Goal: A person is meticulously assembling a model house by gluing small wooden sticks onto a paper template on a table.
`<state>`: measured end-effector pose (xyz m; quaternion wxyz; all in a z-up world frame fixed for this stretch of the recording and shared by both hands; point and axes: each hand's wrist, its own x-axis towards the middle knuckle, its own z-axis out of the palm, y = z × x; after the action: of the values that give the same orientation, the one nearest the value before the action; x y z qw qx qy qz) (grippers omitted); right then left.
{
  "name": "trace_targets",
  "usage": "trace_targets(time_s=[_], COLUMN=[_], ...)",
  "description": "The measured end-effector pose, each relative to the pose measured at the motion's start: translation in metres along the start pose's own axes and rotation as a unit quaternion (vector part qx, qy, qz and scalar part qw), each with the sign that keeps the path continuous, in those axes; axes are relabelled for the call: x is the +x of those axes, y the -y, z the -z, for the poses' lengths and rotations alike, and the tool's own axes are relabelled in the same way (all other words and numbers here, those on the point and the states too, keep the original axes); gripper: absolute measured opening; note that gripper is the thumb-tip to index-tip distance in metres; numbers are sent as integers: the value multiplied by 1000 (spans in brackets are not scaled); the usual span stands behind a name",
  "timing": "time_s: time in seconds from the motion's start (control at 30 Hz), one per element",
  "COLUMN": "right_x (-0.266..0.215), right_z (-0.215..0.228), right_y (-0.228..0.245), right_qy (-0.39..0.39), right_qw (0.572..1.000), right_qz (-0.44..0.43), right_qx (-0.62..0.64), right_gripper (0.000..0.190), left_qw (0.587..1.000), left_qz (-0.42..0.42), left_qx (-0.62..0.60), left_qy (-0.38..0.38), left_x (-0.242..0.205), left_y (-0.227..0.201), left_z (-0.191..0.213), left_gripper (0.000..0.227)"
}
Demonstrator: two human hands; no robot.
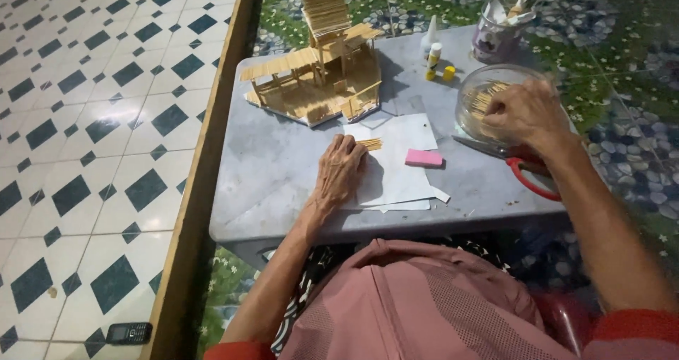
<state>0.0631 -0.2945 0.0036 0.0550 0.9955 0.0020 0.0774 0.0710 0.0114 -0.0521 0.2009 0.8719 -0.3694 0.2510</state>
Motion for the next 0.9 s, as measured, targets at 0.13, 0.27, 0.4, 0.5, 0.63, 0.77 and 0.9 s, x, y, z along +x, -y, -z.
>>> trace_targets(time_s=[0.13,0.27,0.4,0.5,0.63,0.77,0.9], right_x=[13,19,6,-5,1,2,2], right_z=[-11,-18,2,21,4,-6,-2], right_y=[-2,-6,2,8,-5,-13,-17], right_qy=[54,59,33,42,18,6,29], right_qw=[998,997,996,981,978,978,982], right_qz=[-36,-41,-49,-62,-44,-43,-41], right_qx=[0,29,65,180,203,203,183], right_gripper=[17,12,17,16,13,10,13], left_qw=[1000,1000,1000,999,1000,1000,1000], left_qz=[-2,-17,-6,-16,1,1,4], left_qx=[4,13,17,23,16,2,-11], left_qy=[2,-23,-16,-29,10,-6,2], left_x=[1,2,1,1,2,2,1], left_y=[-1,-3,-2,-2,-3,-3,-1], left_z=[0,1,-1,-2,2,1,0], left_gripper=[7,6,7,6,7,8,6])
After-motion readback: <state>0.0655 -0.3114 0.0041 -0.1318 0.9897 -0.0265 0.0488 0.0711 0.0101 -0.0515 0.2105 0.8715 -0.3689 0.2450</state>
